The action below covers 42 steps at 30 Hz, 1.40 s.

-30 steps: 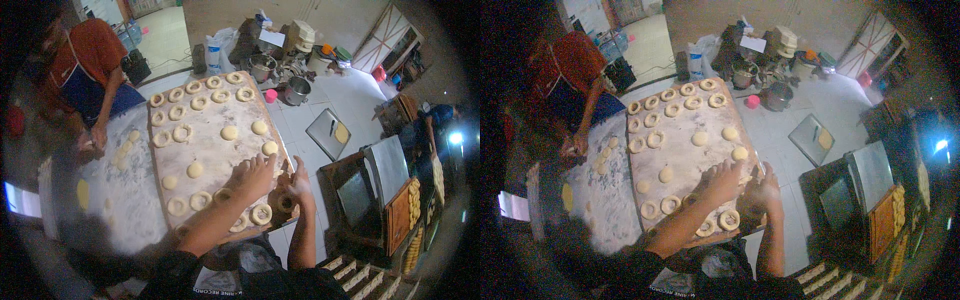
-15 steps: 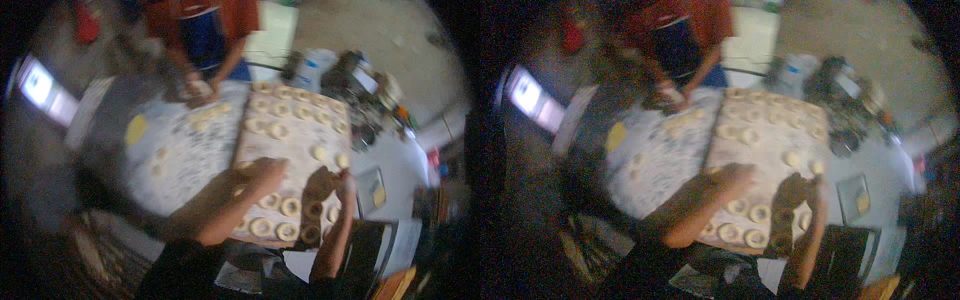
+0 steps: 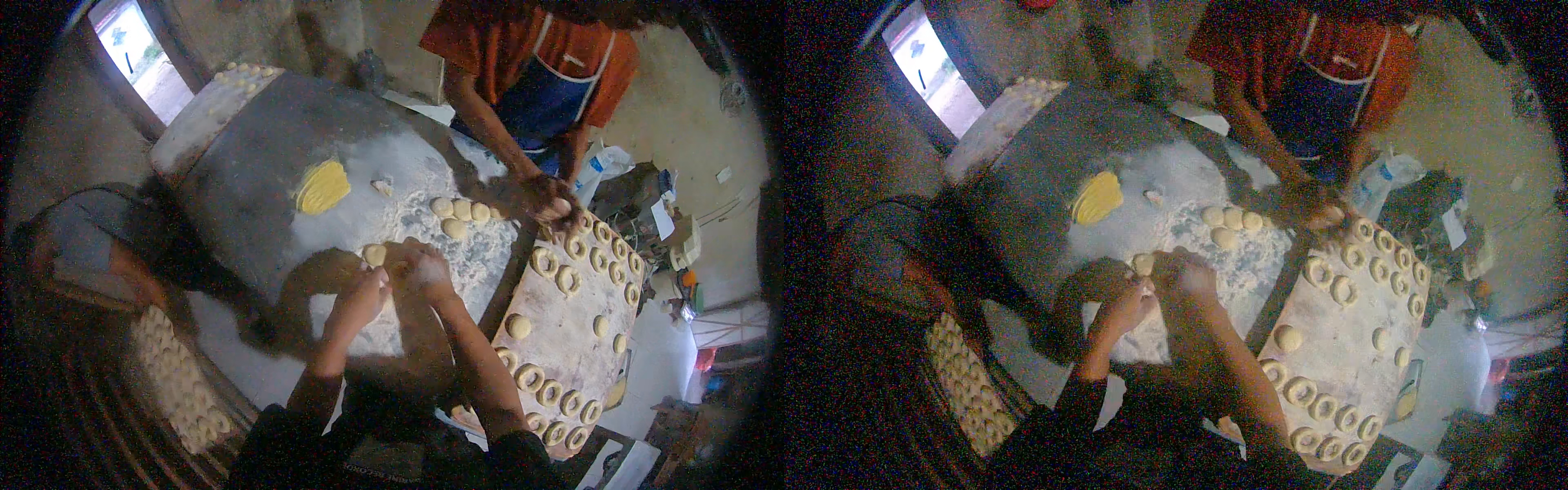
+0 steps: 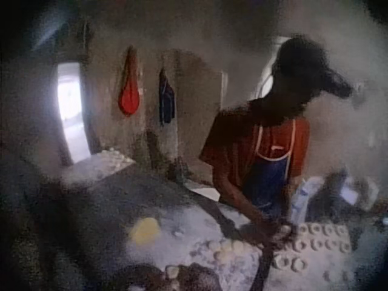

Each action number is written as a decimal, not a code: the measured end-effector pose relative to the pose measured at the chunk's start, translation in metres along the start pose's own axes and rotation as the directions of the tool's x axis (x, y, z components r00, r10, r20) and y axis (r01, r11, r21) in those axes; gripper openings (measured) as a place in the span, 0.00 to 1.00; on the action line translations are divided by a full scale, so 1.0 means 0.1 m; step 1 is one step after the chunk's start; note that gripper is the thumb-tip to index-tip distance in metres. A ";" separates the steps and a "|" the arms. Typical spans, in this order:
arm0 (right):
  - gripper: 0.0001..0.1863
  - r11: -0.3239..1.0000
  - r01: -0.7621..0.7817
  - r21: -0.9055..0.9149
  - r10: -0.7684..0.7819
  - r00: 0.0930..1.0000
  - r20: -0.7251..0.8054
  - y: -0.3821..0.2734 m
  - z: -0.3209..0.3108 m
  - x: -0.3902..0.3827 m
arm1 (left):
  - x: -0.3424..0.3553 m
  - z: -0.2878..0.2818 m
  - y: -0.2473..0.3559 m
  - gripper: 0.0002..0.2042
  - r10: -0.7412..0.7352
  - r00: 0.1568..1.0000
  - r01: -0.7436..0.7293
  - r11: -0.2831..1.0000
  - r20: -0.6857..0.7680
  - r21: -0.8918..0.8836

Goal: The person shapes small dough balls into ring shapes by hand and places them on a wooden board. Another person assists by shaping dough nearby. The camera wearer occasionally moves the board to a rack.

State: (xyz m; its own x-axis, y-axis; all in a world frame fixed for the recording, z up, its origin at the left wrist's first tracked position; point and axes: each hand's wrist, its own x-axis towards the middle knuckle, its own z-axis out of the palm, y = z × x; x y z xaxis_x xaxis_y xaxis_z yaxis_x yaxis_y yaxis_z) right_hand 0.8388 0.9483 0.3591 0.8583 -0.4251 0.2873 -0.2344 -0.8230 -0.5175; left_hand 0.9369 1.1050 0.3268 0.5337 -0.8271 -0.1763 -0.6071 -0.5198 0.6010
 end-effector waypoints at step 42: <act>0.26 -0.069 0.275 0.959 0.538 0.820 -0.196 0.15 -1.18 -1.41 | 0.11 0.70 1.98 0.06 0.503 0.822 -0.554 0.597 -0.267 -0.581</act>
State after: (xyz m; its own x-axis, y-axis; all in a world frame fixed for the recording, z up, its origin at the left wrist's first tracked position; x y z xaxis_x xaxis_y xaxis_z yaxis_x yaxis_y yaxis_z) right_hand 0.6599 0.9510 0.4060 0.4883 -0.8650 0.1153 0.6896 0.3015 -0.6584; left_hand 0.7813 0.9784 0.3893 0.2904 -0.8842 0.3658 -0.3159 0.2722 0.9089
